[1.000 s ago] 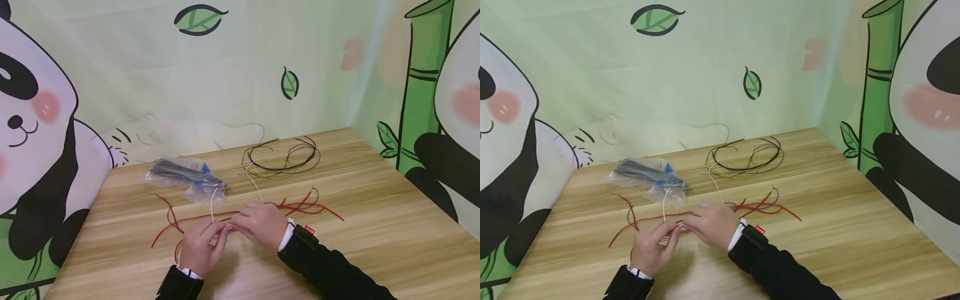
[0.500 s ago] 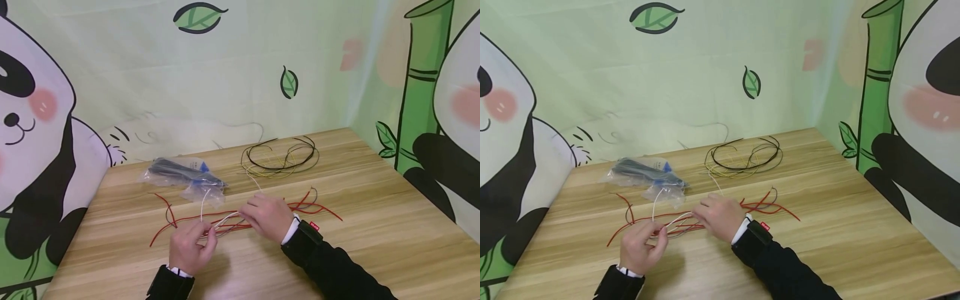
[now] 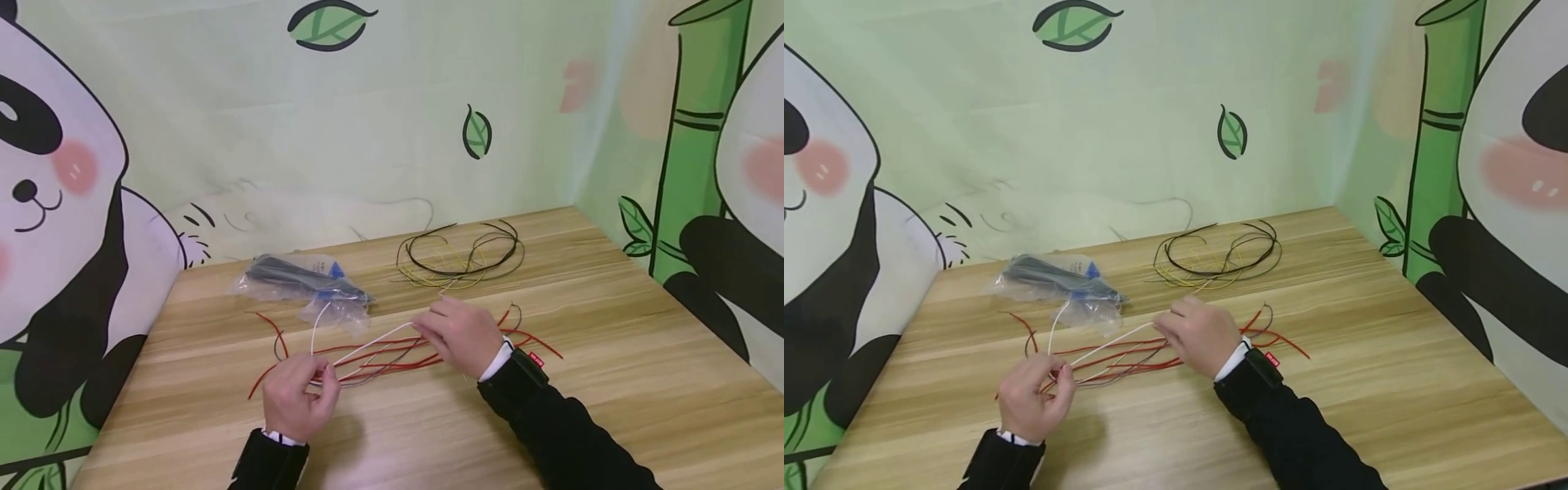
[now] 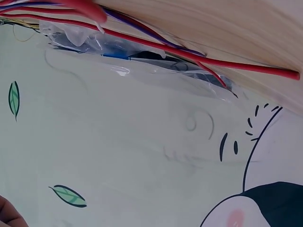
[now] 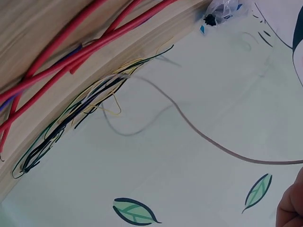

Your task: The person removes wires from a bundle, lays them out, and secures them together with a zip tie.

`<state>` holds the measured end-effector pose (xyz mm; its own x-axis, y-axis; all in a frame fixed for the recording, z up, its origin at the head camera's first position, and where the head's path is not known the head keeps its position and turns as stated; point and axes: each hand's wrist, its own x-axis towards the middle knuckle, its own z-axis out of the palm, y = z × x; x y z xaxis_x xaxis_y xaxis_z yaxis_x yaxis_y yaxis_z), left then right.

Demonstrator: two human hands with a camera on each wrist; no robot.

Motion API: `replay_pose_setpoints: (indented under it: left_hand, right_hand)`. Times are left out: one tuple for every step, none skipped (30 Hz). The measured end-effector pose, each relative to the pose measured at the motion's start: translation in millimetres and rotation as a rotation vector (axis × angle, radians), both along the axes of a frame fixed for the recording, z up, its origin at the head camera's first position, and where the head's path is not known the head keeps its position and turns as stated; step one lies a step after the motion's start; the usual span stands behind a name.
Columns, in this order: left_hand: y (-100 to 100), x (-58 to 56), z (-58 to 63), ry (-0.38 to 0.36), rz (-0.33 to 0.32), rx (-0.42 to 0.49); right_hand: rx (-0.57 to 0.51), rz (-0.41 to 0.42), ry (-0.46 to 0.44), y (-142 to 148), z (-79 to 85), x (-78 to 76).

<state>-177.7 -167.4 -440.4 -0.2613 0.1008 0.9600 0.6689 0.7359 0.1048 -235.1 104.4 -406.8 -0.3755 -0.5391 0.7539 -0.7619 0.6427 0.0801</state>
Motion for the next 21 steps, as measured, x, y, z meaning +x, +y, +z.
replay_pose_setpoints:
  left_hand:
    - [0,0.0,0.3,0.002,0.004,0.0]
    - [0,0.0,0.5,0.004,0.007,0.0]
    - [0,0.0,0.7,0.006,0.01,0.001]
    - [0,-0.1,0.8,0.007,0.011,0.004]
    - [-1,-0.1,0.8,0.007,0.013,0.005]
    - [-1,-0.2,0.8,0.006,0.012,0.008]
    - [-1,-0.5,1.0,0.006,0.01,0.01]
    - [-2,-0.8,1.1,0.005,0.009,0.012]
    - [-2,-0.9,1.2,0.004,0.009,0.013]
    - [-3,-0.9,1.2,0.001,0.011,0.014]
    - [-3,-0.9,1.3,-0.002,0.013,0.015]
    - [-4,-0.8,1.4,-0.006,0.014,0.016]
    - [-5,-0.6,1.4,-0.01,0.017,0.016]
    - [-7,-0.5,1.5,-0.014,0.018,0.018]
    - [-8,-0.4,1.6,-0.019,0.02,0.021]
    - [-10,-0.4,1.7,-0.023,0.023,0.024]
    - [-12,-0.4,1.8,-0.026,0.026,0.028]
    - [-13,-0.6,1.8,-0.028,0.031,0.033]
    - [-15,-0.8,1.8,-0.028,0.038,0.038]
    - [-17,-1.1,1.7,-0.028,0.044,0.046]
    - [-19,-1.3,1.6,-0.027,0.053,0.052]
  right_hand:
    - [-0.006,-0.005,0.001,1,0.3,0.0]
    - [-0.013,-0.007,0.001,2,0.5,-0.1]
    - [-0.017,-0.013,0.002,3,0.6,-0.3]
    - [-0.019,-0.018,0.003,4,1.0,-0.6]
    - [-0.021,-0.023,0.004,5,1.1,-0.9]
    - [-0.023,-0.028,0.003,6,1.0,-1.4]
    - [-0.023,-0.036,0.003,7,1.2,-1.9]
    - [-0.023,-0.043,0.005,8,1.1,-2.8]
    - [-0.024,-0.052,0.007,9,1.2,-3.4]
    - [-0.027,-0.059,0.008,11,1.2,-4.0]
    - [-0.031,-0.067,0.009,12,1.0,-4.6]
    - [-0.038,-0.072,0.011,14,1.0,-5.1]
    - [-0.041,-0.079,0.013,15,1.1,-5.6]
    - [-0.048,-0.083,0.013,17,1.0,-6.2]
    - [-0.054,-0.088,0.012,19,1.4,-6.6]
    - [-0.059,-0.095,0.014,20,1.3,-7.3]
    - [-0.067,-0.102,0.017,22,1.7,-7.8]
    - [-0.072,-0.113,0.017,23,2.1,-8.5]
    - [-0.076,-0.125,0.018,25,2.3,-9.1]
    - [-0.083,-0.137,0.018,27,2.8,-9.7]
    - [-0.085,-0.149,0.016,28,3.3,-10.3]
